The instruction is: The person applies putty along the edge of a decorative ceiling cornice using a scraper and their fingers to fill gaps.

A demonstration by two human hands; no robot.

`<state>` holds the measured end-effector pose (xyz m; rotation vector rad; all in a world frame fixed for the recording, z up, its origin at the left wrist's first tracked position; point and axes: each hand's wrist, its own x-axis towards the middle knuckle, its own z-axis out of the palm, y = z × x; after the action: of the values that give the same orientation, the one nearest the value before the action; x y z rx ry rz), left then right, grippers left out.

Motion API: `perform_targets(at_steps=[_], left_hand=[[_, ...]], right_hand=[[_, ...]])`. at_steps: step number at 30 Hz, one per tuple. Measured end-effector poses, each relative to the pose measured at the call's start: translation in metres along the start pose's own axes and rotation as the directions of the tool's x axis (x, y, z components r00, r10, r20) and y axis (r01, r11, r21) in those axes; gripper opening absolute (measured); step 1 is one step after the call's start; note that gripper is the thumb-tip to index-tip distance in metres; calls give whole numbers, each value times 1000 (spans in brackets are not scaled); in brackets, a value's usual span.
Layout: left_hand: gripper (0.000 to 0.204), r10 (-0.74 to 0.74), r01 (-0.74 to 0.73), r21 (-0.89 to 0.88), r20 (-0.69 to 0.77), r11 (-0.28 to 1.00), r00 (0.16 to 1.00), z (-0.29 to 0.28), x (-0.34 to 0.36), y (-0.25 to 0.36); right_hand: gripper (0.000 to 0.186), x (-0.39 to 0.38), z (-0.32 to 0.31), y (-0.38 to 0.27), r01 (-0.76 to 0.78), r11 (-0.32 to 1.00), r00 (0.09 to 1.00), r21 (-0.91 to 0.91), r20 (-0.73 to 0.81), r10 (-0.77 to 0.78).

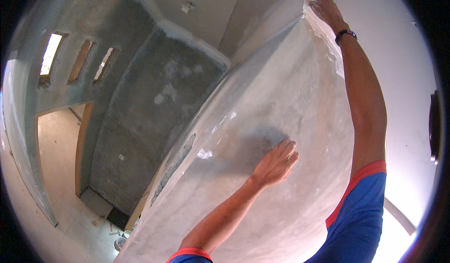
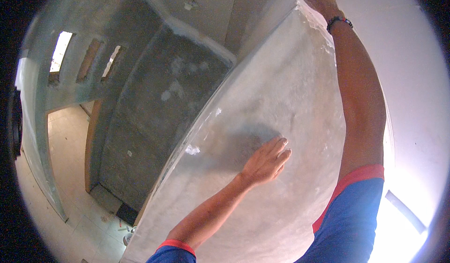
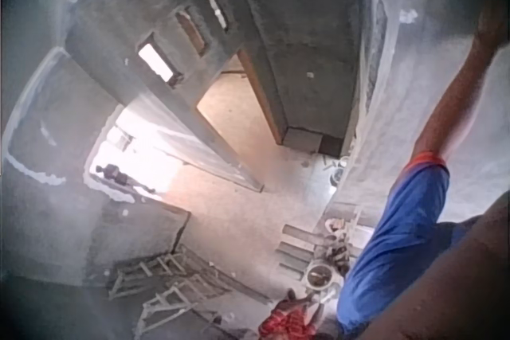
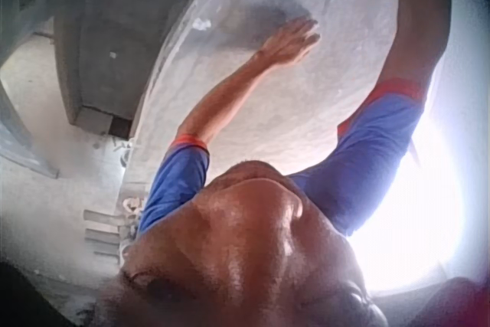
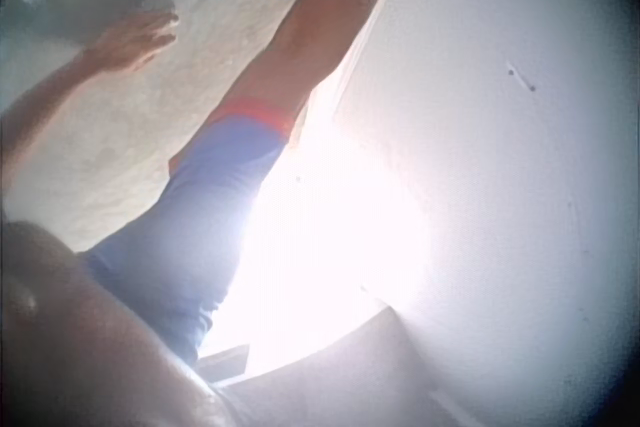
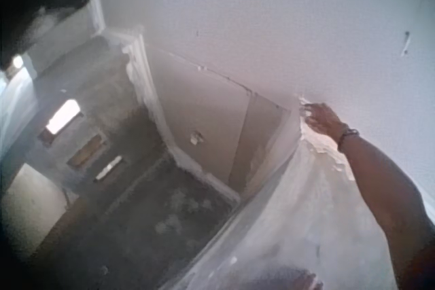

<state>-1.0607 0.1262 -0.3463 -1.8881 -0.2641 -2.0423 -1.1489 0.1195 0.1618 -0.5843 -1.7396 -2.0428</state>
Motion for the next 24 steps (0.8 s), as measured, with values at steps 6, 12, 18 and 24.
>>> perform_targets(at_steps=[6,12,18,24], left_hand=[[35,-2,3,33,-4,999,1000,-7,0,2],[32,-15,14,38,17,999,1000,-1,-1,2],[32,-15,15,55,-1,998,1000,0,-2,-2],[33,7,-7,28,-9,1000,1000,-1,0,1]], right_hand=[[36,15,-13,0,104,977,976,-185,208,-64],[34,2,-21,3,57,997,962,59,263,-71],[35,-6,-32,-25,39,988,929,147,359,-90],[38,-5,-29,-6,264,956,958,-129,-84,-275]])
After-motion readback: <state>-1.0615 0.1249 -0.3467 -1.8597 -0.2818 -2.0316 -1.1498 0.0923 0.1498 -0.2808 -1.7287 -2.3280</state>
